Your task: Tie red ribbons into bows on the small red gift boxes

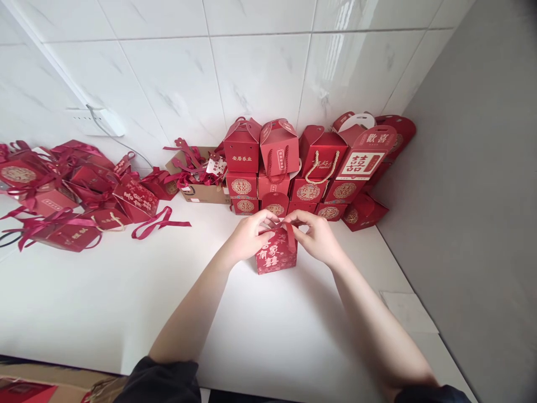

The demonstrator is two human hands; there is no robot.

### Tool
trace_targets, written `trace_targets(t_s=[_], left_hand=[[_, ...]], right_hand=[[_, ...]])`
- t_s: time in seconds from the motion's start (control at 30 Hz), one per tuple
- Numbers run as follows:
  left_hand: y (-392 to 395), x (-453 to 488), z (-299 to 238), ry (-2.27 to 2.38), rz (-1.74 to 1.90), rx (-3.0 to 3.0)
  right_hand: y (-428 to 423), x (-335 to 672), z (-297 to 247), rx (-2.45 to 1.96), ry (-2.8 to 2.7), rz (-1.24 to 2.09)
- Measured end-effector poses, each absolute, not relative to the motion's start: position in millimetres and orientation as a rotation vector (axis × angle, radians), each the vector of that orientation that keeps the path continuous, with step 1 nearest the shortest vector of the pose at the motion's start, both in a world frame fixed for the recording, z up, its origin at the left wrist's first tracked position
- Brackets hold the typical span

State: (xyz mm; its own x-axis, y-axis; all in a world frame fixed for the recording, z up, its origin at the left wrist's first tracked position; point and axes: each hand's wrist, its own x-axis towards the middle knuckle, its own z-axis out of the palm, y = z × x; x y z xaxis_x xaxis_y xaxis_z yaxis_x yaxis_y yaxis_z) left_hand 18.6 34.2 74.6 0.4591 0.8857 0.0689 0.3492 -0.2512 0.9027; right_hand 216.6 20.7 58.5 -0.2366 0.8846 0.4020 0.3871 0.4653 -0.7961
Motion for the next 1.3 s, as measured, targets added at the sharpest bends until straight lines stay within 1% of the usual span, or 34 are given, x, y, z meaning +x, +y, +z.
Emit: trace_targets(t_s=[0.3,0.57,0.73,0.93,1.17,1.3], left_hand=[[32,16,77,1.156,0.667,1.982],[30,18,80,1.095,0.649,2.011],[35,16,80,1.163,0.569,2.154],[37,14,77,1.177,0.518,2.236],[36,13,75,1.128,0.529,2.195],[37,14,76,1.152,0.510,2.225]], right_hand=[[19,210,56,-1.061,-1.770,0.764],[22,209,53,-1.079,-1.667,0.859],[21,217,57,-0.983,-1.824,0.955],[22,219,54,-0.983,-1.948,0.817],[23,215,53,-0.952,-1.916,0.835],[19,213,59,-0.986,-1.900,0.669]])
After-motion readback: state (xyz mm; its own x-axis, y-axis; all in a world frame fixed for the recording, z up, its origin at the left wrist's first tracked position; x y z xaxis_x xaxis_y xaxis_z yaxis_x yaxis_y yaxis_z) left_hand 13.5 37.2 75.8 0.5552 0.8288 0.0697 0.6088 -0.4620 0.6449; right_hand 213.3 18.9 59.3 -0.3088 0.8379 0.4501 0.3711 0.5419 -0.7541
